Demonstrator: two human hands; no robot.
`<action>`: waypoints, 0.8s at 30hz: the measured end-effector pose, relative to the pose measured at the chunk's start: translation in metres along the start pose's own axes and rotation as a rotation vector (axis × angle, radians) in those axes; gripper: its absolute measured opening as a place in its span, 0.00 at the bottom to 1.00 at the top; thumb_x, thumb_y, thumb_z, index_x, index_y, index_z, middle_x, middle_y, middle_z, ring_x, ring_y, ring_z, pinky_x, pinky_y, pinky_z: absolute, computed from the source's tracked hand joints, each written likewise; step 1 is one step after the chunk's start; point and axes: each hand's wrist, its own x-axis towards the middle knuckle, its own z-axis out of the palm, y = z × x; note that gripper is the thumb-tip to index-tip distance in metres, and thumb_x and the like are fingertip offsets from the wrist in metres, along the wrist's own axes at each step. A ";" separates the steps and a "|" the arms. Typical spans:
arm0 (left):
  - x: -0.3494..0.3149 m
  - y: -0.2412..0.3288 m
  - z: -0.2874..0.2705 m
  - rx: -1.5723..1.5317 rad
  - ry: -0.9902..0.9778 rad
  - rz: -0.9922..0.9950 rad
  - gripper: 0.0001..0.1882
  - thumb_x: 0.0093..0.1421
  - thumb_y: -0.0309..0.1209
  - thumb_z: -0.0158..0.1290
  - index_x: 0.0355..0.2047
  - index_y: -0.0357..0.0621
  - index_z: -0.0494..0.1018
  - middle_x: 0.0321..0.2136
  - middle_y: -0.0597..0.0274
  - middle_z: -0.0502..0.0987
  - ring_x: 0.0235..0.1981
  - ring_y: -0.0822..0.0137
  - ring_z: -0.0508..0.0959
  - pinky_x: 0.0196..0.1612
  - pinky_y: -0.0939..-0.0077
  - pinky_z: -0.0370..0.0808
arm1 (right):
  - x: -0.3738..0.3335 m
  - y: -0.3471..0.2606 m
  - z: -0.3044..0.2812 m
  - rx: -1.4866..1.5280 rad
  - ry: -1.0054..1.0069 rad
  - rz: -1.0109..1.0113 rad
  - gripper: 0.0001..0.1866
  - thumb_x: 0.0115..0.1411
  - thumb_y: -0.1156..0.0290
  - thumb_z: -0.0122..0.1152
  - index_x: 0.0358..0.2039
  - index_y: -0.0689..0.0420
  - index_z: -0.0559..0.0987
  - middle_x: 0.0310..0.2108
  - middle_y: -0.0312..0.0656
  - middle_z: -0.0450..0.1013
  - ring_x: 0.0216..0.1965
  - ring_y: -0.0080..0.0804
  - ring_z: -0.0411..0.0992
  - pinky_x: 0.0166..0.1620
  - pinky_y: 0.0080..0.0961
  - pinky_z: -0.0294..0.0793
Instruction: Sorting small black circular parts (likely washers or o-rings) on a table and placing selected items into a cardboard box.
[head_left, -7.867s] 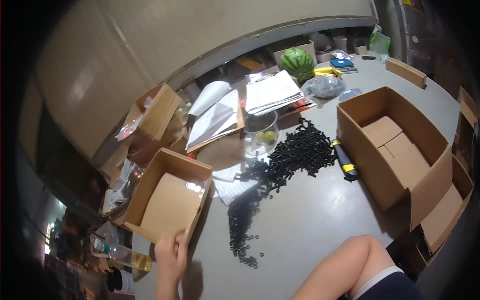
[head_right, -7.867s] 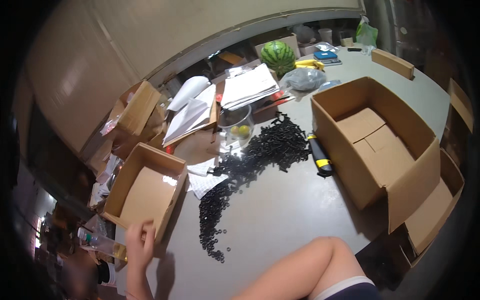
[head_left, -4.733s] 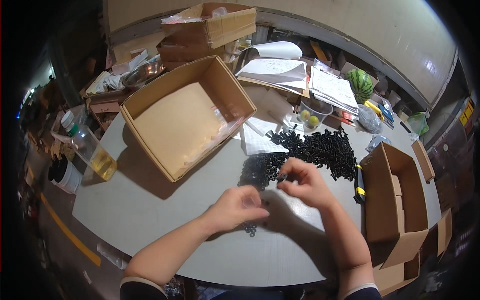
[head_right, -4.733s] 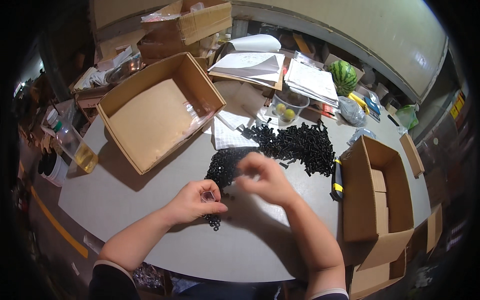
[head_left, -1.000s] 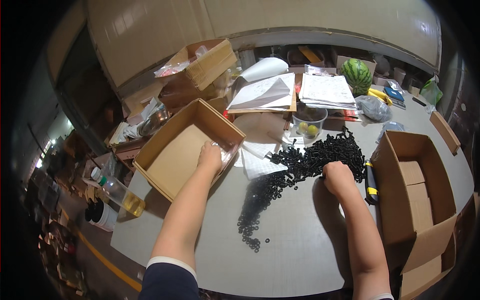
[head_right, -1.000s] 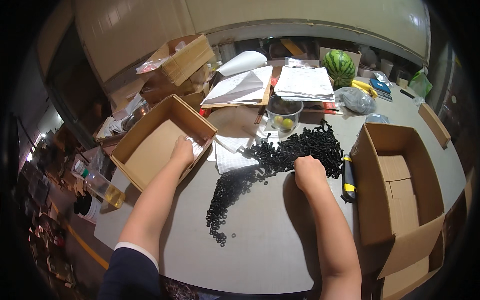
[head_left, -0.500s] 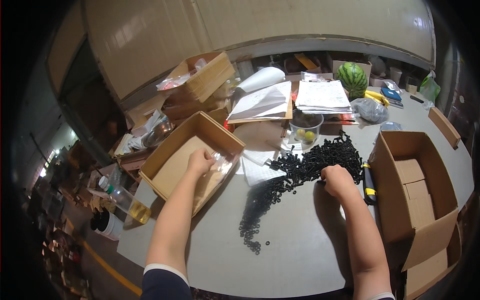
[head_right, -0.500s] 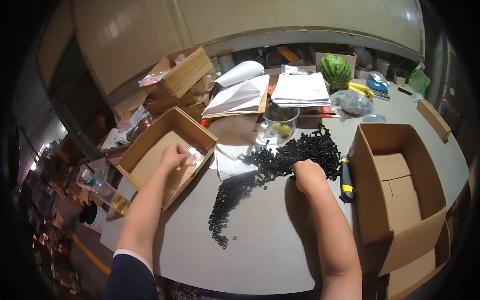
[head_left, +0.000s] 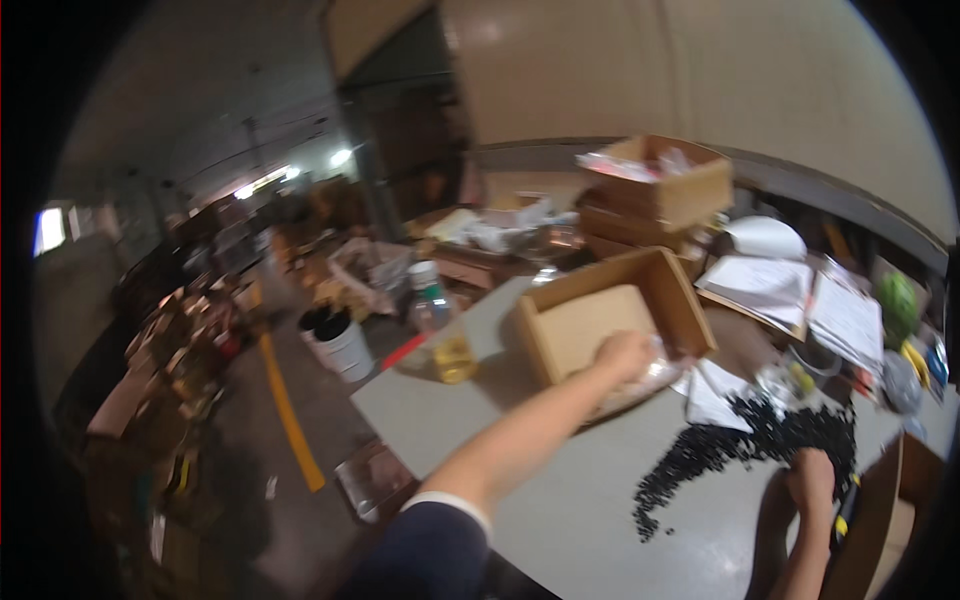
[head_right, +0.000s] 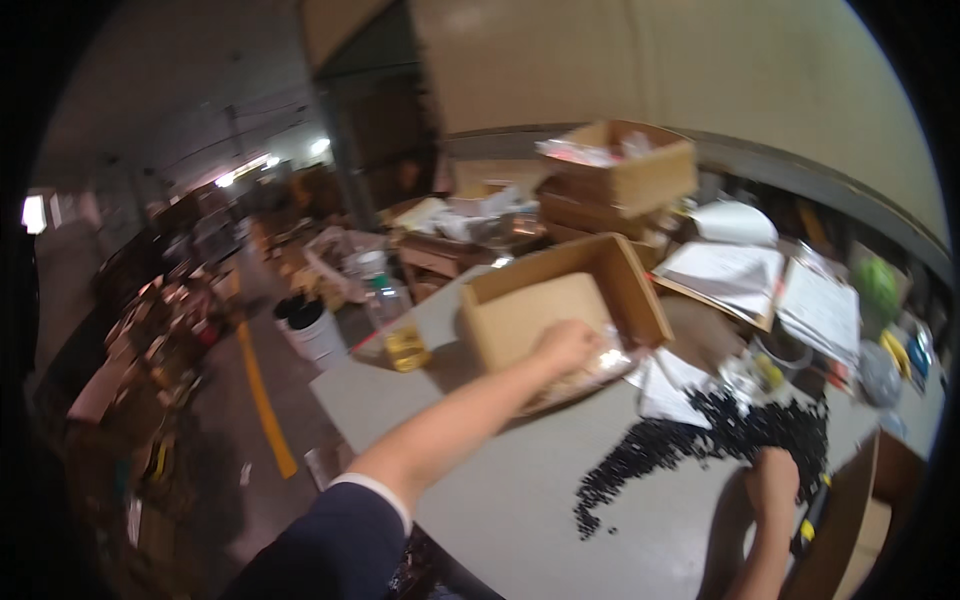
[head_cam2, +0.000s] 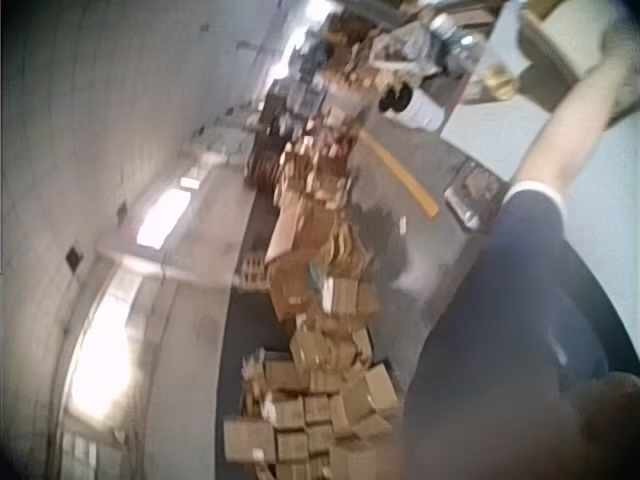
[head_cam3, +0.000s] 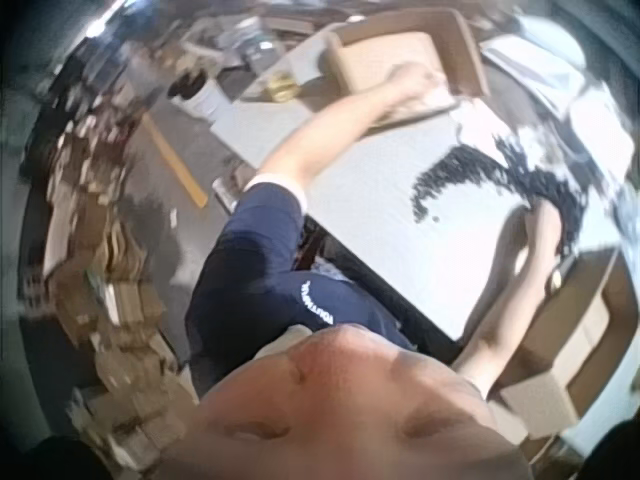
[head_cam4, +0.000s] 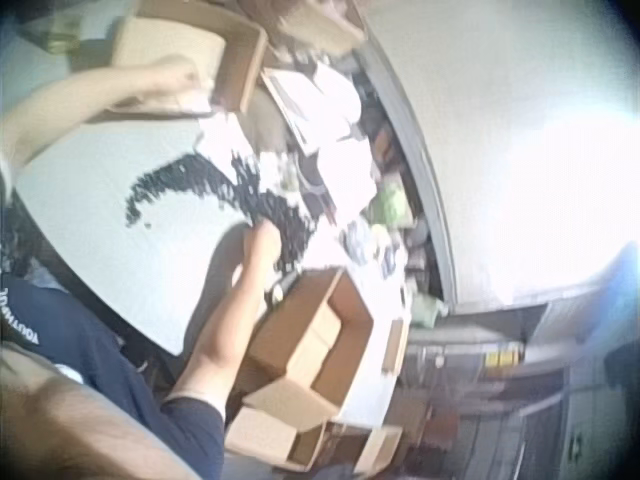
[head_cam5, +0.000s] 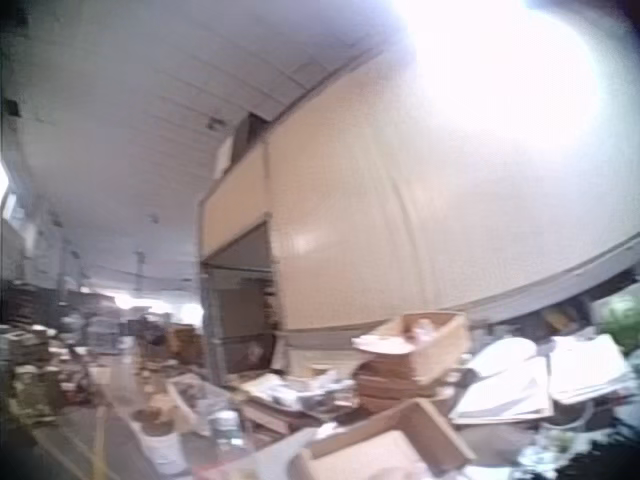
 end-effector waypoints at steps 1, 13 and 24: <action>0.001 -0.004 0.002 0.044 -0.009 -0.037 0.11 0.53 0.34 0.52 0.26 0.40 0.79 0.26 0.43 0.78 0.32 0.46 0.78 0.40 0.56 0.73 | -0.003 -0.007 -0.007 0.021 0.001 -0.005 0.04 0.37 0.79 0.58 0.18 0.61 0.79 0.24 0.55 0.74 0.30 0.53 0.74 0.36 0.42 0.74; -0.034 0.003 -0.014 -0.155 0.144 0.069 0.05 0.47 0.22 0.54 0.27 0.39 0.76 0.26 0.44 0.77 0.29 0.49 0.78 0.34 0.61 0.74 | -0.005 -0.003 0.009 -0.047 0.033 -0.066 0.05 0.42 0.81 0.54 0.23 0.58 0.75 0.27 0.49 0.73 0.34 0.50 0.71 0.37 0.43 0.70; -0.101 0.035 -0.035 -0.216 -0.002 0.303 0.13 0.60 0.28 0.48 0.42 0.35 0.76 0.32 0.51 0.72 0.36 0.59 0.72 0.41 0.70 0.68 | 0.010 0.004 -0.055 0.071 -0.276 0.100 0.12 0.43 0.79 0.59 0.31 0.54 0.81 0.33 0.46 0.77 0.38 0.44 0.75 0.42 0.36 0.74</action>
